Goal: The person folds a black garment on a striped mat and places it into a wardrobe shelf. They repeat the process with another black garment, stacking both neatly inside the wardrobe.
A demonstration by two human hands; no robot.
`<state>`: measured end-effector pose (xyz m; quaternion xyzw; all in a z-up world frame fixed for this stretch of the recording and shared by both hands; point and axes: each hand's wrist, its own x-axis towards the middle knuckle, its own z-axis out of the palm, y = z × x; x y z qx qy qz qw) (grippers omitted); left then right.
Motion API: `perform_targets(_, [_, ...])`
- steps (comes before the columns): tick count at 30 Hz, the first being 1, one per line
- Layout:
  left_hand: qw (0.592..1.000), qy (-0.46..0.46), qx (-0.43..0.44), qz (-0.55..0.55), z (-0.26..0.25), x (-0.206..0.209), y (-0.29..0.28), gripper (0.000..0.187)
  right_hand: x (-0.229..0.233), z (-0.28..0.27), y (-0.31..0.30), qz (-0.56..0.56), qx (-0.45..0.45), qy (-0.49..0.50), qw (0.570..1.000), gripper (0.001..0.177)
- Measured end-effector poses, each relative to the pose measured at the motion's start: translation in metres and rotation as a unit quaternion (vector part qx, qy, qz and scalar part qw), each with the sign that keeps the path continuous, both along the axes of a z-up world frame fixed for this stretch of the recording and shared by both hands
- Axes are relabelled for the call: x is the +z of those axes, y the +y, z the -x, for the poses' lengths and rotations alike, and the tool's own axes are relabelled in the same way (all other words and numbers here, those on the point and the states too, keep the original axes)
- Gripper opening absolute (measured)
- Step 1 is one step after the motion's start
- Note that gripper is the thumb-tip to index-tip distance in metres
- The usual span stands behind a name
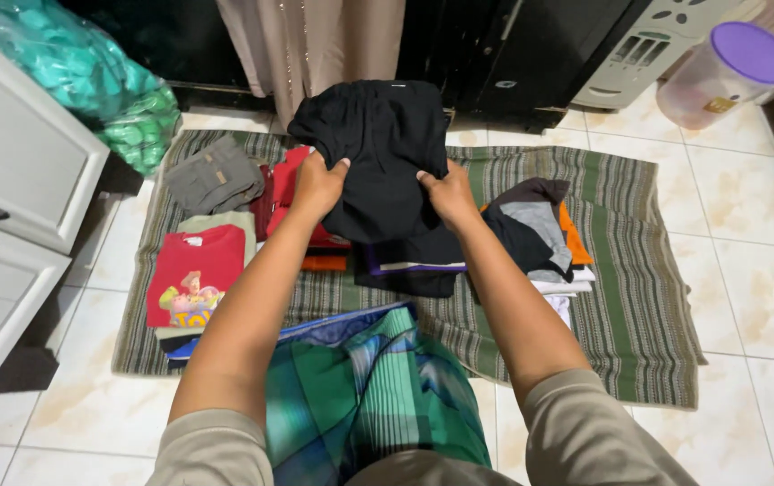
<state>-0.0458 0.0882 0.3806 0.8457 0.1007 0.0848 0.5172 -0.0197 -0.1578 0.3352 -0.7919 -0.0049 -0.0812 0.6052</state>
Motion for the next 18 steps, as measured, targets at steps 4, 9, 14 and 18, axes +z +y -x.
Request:
perform_targets(4, [1.0, 0.001, 0.002, -0.005, 0.001, -0.008, 0.014, 0.037, 0.002, 0.002, 0.007, -0.008, 0.003, 0.002, 1.0, 0.014])
perform_targets(9, [1.0, -0.007, 0.007, 0.001, 0.008, -0.002, 0.03, 0.035, 0.027, 0.016, 0.022, -0.006, 0.018, 0.0, 1.0, 0.013])
perform_targets(14, [1.0, -0.017, 0.009, -0.007, 0.02, 0.005, 0.039, 0.033, 0.037, 0.021, 0.031, 0.005, 0.029, 0.0, 1.0, 0.013])
perform_targets(18, [0.999, -0.038, 0.018, -0.02, 0.019, 0.011, 0.051, 0.029, 0.052, 0.02, 0.037, 0.002, 0.002, 0.018, 1.0, 0.014])
